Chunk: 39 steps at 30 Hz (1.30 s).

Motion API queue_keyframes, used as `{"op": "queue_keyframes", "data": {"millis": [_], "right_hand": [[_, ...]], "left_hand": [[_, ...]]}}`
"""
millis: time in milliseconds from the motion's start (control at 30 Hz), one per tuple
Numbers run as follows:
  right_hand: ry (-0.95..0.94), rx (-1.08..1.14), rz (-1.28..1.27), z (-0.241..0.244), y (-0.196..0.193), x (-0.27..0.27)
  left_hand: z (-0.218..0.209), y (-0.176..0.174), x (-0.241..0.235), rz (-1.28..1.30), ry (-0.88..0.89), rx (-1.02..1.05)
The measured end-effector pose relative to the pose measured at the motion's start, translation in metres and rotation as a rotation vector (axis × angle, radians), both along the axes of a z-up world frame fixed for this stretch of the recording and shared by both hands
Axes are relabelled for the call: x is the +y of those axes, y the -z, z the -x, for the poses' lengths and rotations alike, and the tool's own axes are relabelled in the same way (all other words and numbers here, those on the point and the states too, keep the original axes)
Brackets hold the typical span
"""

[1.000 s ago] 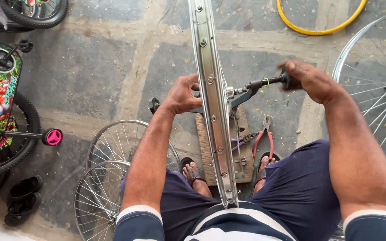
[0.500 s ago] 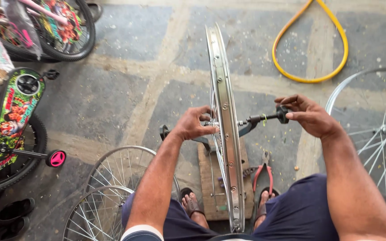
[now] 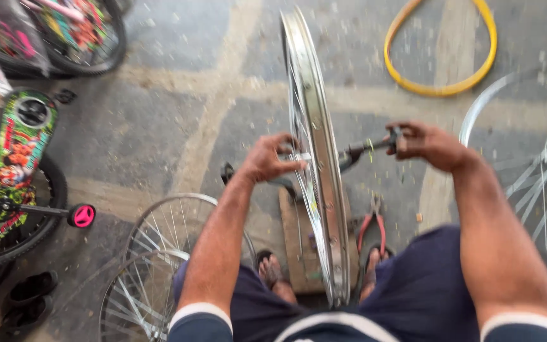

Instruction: The person mounts a bicycle wheel onto a truing stand and uses pliers to adjust the spokes. They repeatedly rotate the wheel and tighten or loosen individual spokes to align the rim.

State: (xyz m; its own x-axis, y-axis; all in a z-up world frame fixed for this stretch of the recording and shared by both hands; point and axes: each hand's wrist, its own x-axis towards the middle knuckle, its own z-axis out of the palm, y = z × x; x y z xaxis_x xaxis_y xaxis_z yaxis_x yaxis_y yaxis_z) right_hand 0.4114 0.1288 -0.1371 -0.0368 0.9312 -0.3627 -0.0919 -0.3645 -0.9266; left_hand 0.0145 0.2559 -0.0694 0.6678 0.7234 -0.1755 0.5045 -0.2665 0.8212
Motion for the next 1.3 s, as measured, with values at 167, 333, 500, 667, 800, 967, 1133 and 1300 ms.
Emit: {"op": "queue_keyframes", "data": {"millis": [167,333,500,667,800,967,1133,1300], "right_hand": [[0.057,-0.134,0.044,-0.01,0.025,-0.007],[-0.001,-0.195,-0.029,-0.019,0.031,-0.008],[-0.009,-0.399,-0.286,-0.004,0.01,-0.01],[0.106,-0.251,-0.067,0.004,0.012,-0.007],[0.276,-0.405,0.018,0.002,0.068,-0.008],[-0.011,-0.925,0.147,0.036,0.105,-0.062],[-0.407,-0.92,0.314,0.151,0.11,-0.114],[-0.373,-0.815,0.379,0.209,0.128,-0.149]], "left_hand": [[0.0,-0.004,0.0,-0.04,0.011,0.006],[0.002,-0.005,0.0,-0.048,0.025,-0.013],[0.001,-0.002,0.001,-0.081,0.043,-0.048],[0.004,0.003,0.004,-0.113,0.059,-0.049],[0.008,0.019,0.013,-0.166,0.089,-0.051],[0.014,0.042,0.017,-0.264,0.179,-0.145],[0.022,0.051,0.015,0.356,-0.062,-0.412],[0.033,0.051,-0.001,0.272,-0.033,-0.405]]}}
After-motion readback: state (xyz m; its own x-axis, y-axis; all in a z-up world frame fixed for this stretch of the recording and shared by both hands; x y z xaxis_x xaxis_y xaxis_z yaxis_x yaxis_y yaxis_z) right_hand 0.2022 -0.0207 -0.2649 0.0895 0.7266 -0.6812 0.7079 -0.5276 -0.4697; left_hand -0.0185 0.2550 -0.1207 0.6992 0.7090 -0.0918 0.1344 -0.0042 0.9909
